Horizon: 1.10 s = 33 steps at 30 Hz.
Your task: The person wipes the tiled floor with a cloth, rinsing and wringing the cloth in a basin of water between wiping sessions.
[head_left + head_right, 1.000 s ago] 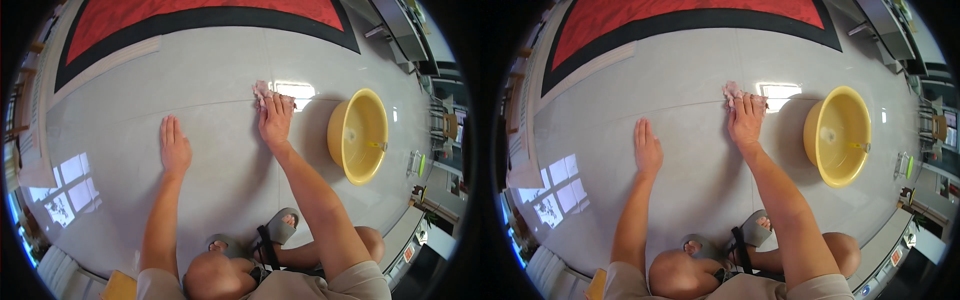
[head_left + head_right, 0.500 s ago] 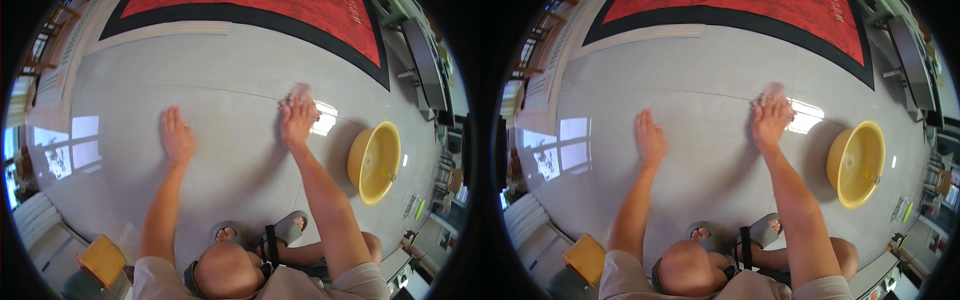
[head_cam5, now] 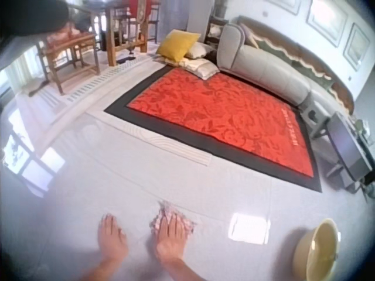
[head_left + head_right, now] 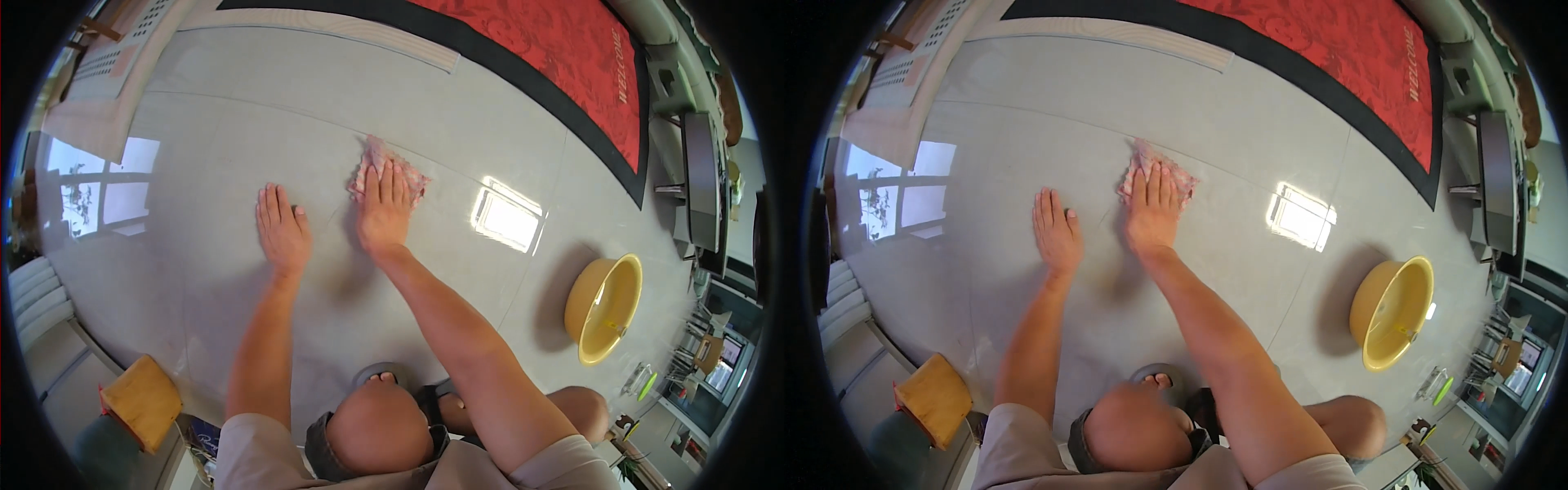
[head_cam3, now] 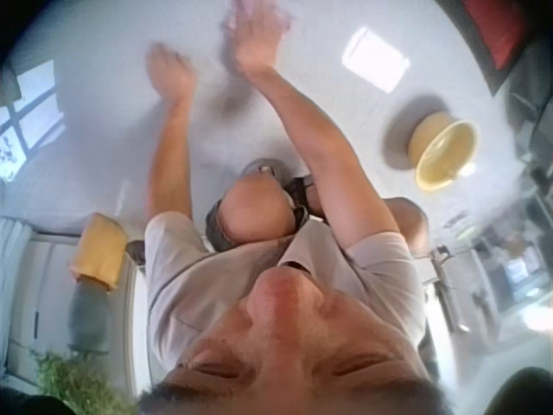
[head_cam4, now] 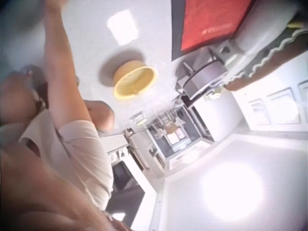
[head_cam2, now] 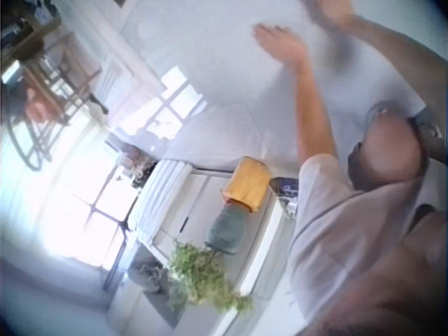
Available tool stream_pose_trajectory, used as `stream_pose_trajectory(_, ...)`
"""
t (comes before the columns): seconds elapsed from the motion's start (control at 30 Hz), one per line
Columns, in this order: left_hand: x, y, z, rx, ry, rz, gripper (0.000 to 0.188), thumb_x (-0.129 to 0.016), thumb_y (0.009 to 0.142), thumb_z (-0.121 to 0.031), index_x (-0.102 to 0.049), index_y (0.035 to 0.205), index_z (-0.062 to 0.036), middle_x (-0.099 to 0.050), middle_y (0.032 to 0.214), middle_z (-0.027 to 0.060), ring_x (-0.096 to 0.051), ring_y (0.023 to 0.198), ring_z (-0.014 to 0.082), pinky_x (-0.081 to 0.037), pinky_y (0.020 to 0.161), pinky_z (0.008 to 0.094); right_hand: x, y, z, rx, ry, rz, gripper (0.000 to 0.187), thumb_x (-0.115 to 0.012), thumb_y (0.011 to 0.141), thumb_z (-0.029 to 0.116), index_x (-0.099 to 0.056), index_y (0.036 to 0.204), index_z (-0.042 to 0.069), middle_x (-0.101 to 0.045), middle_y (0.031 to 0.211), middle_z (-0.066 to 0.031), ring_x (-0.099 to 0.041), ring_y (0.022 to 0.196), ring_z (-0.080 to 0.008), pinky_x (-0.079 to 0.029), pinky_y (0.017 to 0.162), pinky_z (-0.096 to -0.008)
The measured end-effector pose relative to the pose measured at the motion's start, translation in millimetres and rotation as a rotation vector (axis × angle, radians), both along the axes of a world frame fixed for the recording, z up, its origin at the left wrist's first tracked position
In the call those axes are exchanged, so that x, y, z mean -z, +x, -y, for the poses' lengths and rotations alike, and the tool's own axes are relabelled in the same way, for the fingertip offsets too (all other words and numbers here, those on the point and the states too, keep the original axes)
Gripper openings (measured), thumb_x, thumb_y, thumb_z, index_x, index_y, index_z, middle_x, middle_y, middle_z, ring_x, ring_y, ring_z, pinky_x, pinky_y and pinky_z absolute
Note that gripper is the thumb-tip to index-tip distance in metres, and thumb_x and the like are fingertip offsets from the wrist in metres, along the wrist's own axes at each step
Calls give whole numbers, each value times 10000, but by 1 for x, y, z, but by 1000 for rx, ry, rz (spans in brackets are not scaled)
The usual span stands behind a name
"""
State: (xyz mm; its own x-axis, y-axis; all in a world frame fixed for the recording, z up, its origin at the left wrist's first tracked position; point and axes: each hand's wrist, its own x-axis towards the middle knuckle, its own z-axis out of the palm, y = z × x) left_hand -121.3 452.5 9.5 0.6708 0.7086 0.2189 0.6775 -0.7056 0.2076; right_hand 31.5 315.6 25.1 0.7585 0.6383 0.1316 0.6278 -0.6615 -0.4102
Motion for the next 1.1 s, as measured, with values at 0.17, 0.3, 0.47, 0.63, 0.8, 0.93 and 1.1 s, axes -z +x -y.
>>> stream_pose_trajectory(0.17, -3, 6, 6, -25, -36, -62, 588, -535, 1056, -294, -494, 1544, 30, -429, 1660, 212, -350, 1572, 384, -265, 1300, 527, 28, 62, 120, 207, 54, -112, 601, -540, 1091, 267, -391, 1637, 63, -320, 1705, -261, -252, 1601, -452, -189, 1308, -572)
stream_pose_trajectory(0.3, -8, 5, 9, -39, -80, -76, 600, -536, 1051, -289, -475, 1561, 20, -414, 1673, 201, -335, 1582, 374, -250, 1306, 520, 7, 62, 162, 318, -273, 93, 670, -549, 1082, 338, -366, 1645, 25, -307, 1699, -302, -239, 1597, -485, -180, 1293, -607)
stream_pose_trajectory(0.47, -9, 7, 8, -53, -124, -75, 607, -535, 1049, -281, -455, 1577, 8, -390, 1687, 199, -313, 1592, 367, -228, 1313, 515, 20, 18, 73, 314, -236, 127, 729, -578, 1063, 381, -349, 1661, 31, -316, 1684, -334, -212, 1605, -507, -144, 1284, -648)
stream_pose_trajectory(0.63, -12, 14, 7, -64, -147, -83, 619, -553, 1020, -279, -480, 1568, 0, -406, 1687, 174, -313, 1598, 355, -224, 1314, 515, -5, 12, -46, 124, -157, 57, 735, -635, 1024, 395, -409, 1616, 23, -306, 1699, -303, -229, 1603, -480, -152, 1305, -601)
stream_pose_trajectory(0.8, -13, 5, 8, -75, -154, -63, 624, -562, 1012, -271, -482, 1567, 2, -410, 1686, 167, -320, 1594, 359, -225, 1313, 518, -3, 40, 0, -134, -50, 100, 701, -641, 1031, 371, -444, 1586, -9, -383, 1662, -281, -284, 1581, -475, -201, 1296, -584)
stream_pose_trajectory(0.93, -18, 4, 12, -80, -129, -41, 601, -563, 1015, -258, -502, 1549, 9, -428, 1671, 174, -344, 1578, 368, -249, 1302, 526, 0, 75, 91, 47, -217, 141, 714, -604, 1054, 378, -401, 1624, 0, -386, 1661, -287, -278, 1585, -476, -188, 1296, -582)
stream_pose_trajectory(1.1, -25, 12, 13, -68, -85, 14, 558, -537, 1037, -236, -522, 1530, 24, -458, 1647, 187, -372, 1559, 380, -273, 1291, 521, 3, 71, 22, -105, -175, 123, 699, -597, 1047, 389, -420, 1615, 22, -369, 1675, -289, -264, 1596, -466, -185, 1301, -580)
